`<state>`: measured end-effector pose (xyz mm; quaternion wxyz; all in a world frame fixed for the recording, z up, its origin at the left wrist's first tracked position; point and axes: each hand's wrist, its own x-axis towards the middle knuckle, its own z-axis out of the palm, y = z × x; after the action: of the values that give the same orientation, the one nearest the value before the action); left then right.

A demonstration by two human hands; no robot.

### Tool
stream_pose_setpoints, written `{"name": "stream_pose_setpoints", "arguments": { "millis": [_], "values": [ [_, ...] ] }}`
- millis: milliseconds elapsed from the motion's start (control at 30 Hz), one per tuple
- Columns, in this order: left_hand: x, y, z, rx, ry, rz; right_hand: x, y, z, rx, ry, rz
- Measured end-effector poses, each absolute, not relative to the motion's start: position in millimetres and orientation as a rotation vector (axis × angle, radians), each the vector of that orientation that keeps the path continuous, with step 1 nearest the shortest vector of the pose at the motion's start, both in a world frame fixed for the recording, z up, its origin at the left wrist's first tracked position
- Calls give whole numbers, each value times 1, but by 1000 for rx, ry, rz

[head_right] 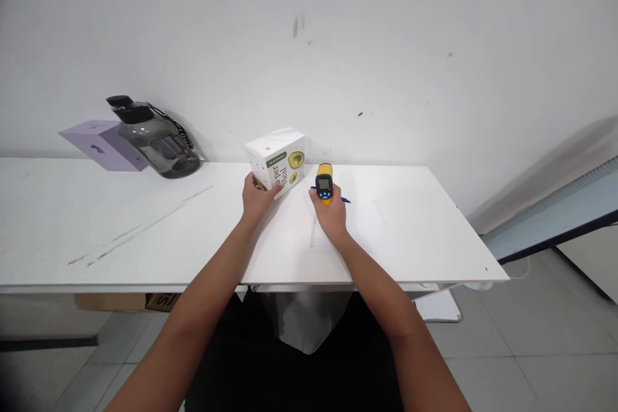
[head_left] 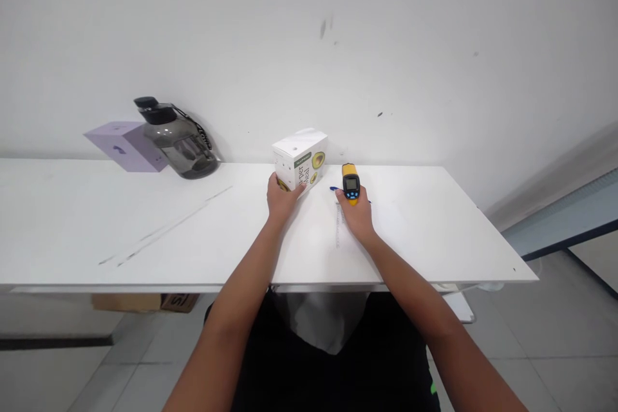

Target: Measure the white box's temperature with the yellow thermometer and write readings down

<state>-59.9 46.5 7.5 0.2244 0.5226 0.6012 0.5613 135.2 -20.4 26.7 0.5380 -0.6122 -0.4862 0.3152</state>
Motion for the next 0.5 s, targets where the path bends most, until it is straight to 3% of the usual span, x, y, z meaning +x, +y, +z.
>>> {"name": "stream_pose_setpoints", "arguments": {
  "millis": [267, 500],
  "values": [
    [-60, 47, 6, 1442, 1665, 1548, 133, -21, 27, -1401, -1137, 779],
    [-61, 48, 6, 1397, 1686, 1557, 130, -22, 25, -1201, -1087, 990]
  ]
}}
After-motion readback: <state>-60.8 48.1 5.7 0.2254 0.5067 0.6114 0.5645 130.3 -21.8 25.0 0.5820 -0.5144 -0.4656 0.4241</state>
